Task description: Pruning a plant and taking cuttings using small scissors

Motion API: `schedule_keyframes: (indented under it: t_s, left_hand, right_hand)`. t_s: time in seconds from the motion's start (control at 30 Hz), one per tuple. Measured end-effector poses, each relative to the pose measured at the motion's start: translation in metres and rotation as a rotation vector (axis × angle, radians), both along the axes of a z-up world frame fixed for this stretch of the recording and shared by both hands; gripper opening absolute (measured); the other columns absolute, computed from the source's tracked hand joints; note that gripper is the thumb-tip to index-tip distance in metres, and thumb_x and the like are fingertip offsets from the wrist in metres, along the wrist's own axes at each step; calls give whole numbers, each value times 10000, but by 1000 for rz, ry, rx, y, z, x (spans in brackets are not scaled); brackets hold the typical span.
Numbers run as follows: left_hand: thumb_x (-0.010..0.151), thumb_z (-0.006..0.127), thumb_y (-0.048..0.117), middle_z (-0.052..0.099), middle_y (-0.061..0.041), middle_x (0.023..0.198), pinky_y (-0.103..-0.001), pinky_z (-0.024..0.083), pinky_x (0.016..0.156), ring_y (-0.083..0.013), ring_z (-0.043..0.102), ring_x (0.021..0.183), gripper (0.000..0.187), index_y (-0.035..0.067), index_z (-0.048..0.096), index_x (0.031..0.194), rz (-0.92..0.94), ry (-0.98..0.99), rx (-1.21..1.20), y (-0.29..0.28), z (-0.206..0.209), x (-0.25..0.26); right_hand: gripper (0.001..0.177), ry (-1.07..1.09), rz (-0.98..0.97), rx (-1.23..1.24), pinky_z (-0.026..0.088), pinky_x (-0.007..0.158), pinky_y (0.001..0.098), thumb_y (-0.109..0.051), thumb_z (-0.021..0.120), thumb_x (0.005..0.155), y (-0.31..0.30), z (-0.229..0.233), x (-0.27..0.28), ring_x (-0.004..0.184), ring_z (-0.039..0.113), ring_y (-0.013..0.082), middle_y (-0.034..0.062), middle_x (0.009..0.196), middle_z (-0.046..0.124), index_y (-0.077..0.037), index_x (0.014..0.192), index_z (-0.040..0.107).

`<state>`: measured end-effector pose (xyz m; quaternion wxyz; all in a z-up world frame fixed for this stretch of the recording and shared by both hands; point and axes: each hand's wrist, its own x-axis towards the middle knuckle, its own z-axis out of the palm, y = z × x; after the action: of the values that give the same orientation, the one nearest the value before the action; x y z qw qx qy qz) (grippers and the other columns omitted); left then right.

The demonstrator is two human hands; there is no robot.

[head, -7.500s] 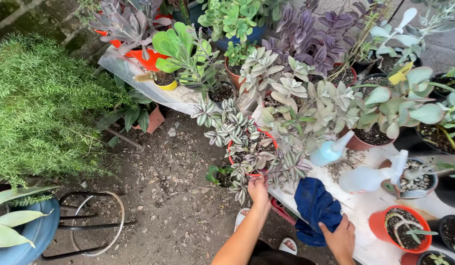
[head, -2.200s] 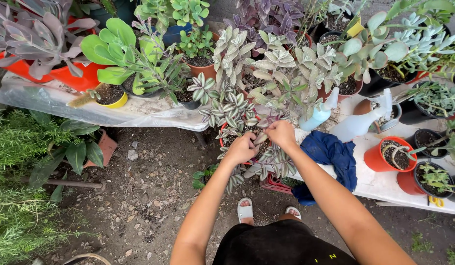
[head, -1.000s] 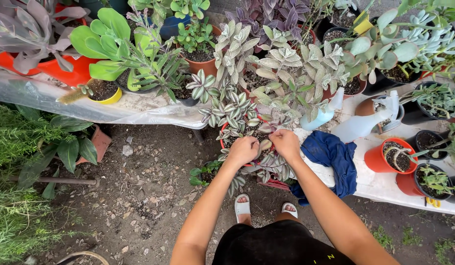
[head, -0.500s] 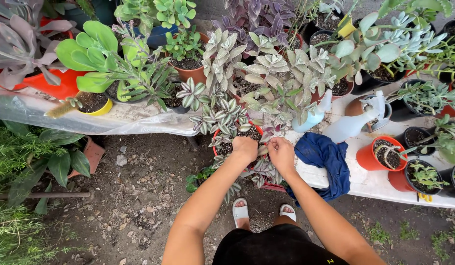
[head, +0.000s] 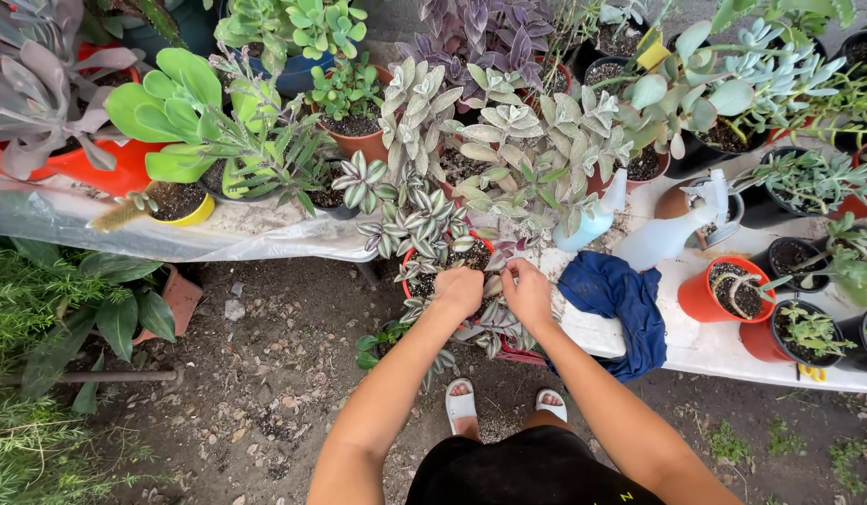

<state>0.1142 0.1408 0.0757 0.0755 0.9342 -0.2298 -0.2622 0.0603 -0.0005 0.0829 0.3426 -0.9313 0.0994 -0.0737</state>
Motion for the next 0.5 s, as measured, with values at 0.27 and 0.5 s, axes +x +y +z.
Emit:
schedule_keyframes:
  t_s: [0.27,0.5]
  left_hand:
    - [907,504,171,719,-232,1180,-581,566,847,-401,693,1115,683,131,372,1576,30,121,47,7,33,-10]
    - [852,571,171,717,-278,1131,-583,573,795,-426,702,1066,753,75,374,1573,61,134,37,-5,21,-2]
  right_hand:
    - [131,72,-10,-29,567,825,499,-264,611,944,2,13,4,937,730,354,96,905,773,-151,968,674]
    - [131,77,-6,-59,579,814,479,-279,623,927,-5,2,8,896,743,318,55,869,776,-169,931,693]
